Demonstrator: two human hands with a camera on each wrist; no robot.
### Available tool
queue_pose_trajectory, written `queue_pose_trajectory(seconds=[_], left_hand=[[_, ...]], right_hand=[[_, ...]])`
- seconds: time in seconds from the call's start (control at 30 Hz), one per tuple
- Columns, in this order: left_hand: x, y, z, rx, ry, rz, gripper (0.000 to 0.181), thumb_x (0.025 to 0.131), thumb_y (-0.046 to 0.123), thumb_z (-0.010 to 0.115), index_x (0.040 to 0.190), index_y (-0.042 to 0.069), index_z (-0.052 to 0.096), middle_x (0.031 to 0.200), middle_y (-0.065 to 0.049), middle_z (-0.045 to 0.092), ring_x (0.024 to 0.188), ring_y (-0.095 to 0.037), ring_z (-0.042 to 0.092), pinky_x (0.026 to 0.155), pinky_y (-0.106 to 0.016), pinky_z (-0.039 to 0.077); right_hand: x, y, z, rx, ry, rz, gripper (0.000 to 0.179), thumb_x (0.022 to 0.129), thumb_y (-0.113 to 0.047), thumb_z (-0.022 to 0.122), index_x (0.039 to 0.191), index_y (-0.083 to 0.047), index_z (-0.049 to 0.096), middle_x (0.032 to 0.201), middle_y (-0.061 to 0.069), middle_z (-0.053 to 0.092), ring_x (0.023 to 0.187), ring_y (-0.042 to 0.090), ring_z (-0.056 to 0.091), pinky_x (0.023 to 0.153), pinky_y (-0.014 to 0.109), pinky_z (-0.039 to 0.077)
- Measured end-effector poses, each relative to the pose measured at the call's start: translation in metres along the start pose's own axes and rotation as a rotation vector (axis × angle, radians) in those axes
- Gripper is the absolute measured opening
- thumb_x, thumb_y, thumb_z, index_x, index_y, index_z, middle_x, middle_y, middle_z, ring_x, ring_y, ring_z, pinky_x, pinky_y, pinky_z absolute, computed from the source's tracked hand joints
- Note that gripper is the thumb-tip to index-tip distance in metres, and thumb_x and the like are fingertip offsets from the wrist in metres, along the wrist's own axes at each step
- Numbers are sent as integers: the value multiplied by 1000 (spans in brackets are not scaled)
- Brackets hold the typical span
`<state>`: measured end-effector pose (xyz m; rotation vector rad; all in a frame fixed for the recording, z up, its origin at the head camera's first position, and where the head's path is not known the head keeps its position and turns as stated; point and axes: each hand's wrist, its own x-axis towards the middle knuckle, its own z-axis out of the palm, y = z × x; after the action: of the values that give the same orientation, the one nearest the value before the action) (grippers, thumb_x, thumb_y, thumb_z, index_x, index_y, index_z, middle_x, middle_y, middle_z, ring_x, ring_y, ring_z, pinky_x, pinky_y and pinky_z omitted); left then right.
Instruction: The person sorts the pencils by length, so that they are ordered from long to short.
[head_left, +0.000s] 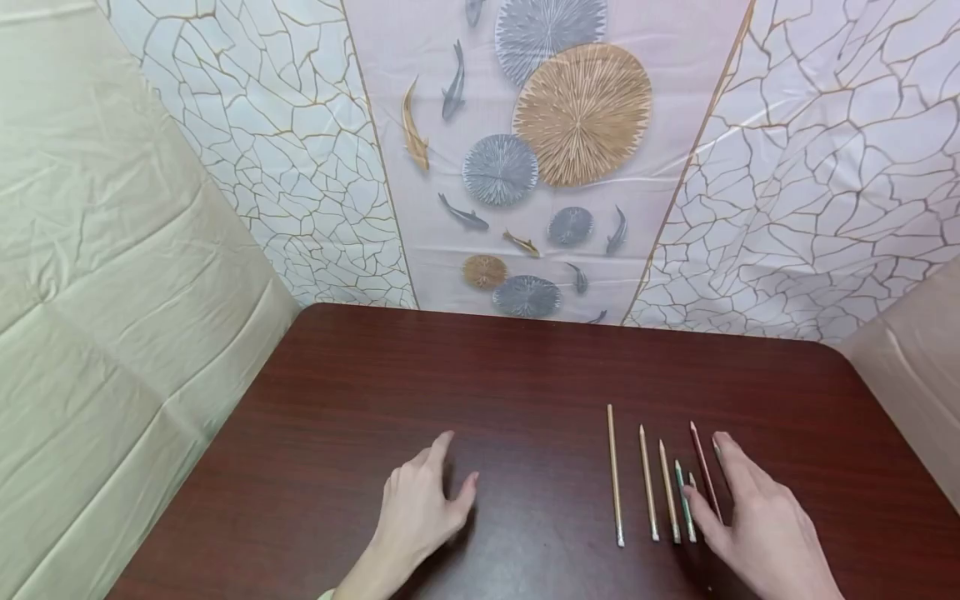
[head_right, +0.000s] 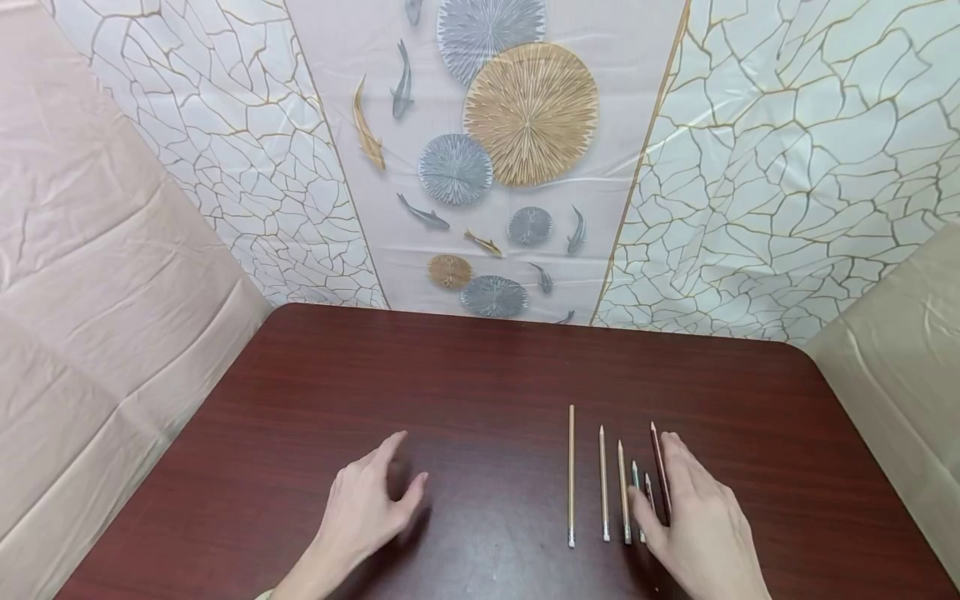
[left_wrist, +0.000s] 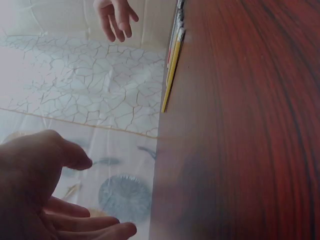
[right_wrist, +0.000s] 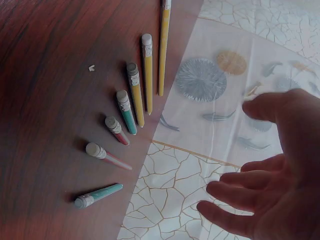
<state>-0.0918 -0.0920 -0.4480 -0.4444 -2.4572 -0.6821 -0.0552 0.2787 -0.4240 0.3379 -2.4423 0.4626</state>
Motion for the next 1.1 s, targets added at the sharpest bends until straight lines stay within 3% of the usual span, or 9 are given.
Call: queue_pose_trajectory(seconds=[0.07, 0.17, 0.3, 0.53, 0.7, 0.8, 0.9, 1.0, 1.1], left_hand=[[2, 2, 4, -52, 7, -13, 48, 74, 21, 81, 114, 1, 66, 75, -5, 65, 55, -15, 63, 50, -38, 51], [3, 8, 9, -148, -19, -44, 39, 75, 16, 81, 109, 1, 67, 76, -3, 64, 53, -4, 60, 52, -31, 51], [6, 17, 17, -261, -89, -85, 33, 77, 12, 79, 106, 0, 68, 78, -4, 67, 54, 1, 61, 56, -23, 52], [13, 39, 35, -321, -147, -127, 33, 77, 16, 80, 103, 0, 68, 71, 2, 68, 57, 0, 61, 65, -32, 55], [16, 50, 49, -371, -182, -206, 34, 77, 20, 81, 103, 3, 68, 68, 11, 66, 65, -9, 65, 71, -38, 52], [17, 54, 56, -398, -220, -250, 34, 78, 20, 80, 104, 3, 67, 68, 13, 66, 65, -7, 65, 72, -35, 52], [18, 58, 61, -490, -279, -310, 35, 80, 17, 79, 107, 0, 66, 70, 11, 68, 51, 0, 61, 64, -27, 53], [19, 63, 65, -607, -325, -380, 36, 82, 14, 77, 110, -3, 63, 72, 7, 68, 38, 1, 55, 47, -22, 50], [20, 69, 68, -665, -343, -416, 37, 82, 12, 77, 111, -4, 61, 71, 6, 68, 35, 0, 53, 37, -22, 45]], right_hand=[[1, -1, 0, -2, 61, 2, 57, 90, -38, 58, 126, 6, 57, 94, 29, 66, 67, 46, 62, 53, 60, 45], [1, -2, -1, -2, 93, 41, 45, 88, -30, 62, 119, 3, 61, 82, 21, 67, 56, 38, 58, 46, 56, 41], [0, 0, -2, 10, 78, 83, 44, 75, -12, 73, 116, 2, 63, 88, 18, 71, 56, 29, 60, 47, 51, 43], [-1, 4, -1, 22, 78, 94, 44, 72, -9, 75, 114, 2, 64, 88, 15, 72, 56, 24, 62, 47, 45, 44], [-1, 5, 0, 24, 72, 95, 45, 70, -8, 76, 112, 2, 64, 86, 12, 72, 58, 24, 65, 48, 35, 43], [-2, 6, 0, 31, 64, 105, 45, 69, -7, 77, 112, 0, 64, 85, 11, 72, 60, 24, 66, 48, 32, 43], [-2, 7, 0, 35, 52, 121, 45, 70, -7, 78, 112, 0, 64, 84, 10, 72, 62, 26, 67, 48, 34, 44], [-3, 7, 0, 37, 34, 147, 44, 70, -7, 78, 112, 0, 64, 84, 11, 72, 62, 26, 68, 48, 39, 45], [-4, 7, 0, 43, 16, 181, 42, 72, -7, 78, 111, -1, 64, 84, 10, 72, 61, 19, 67, 48, 42, 45]])
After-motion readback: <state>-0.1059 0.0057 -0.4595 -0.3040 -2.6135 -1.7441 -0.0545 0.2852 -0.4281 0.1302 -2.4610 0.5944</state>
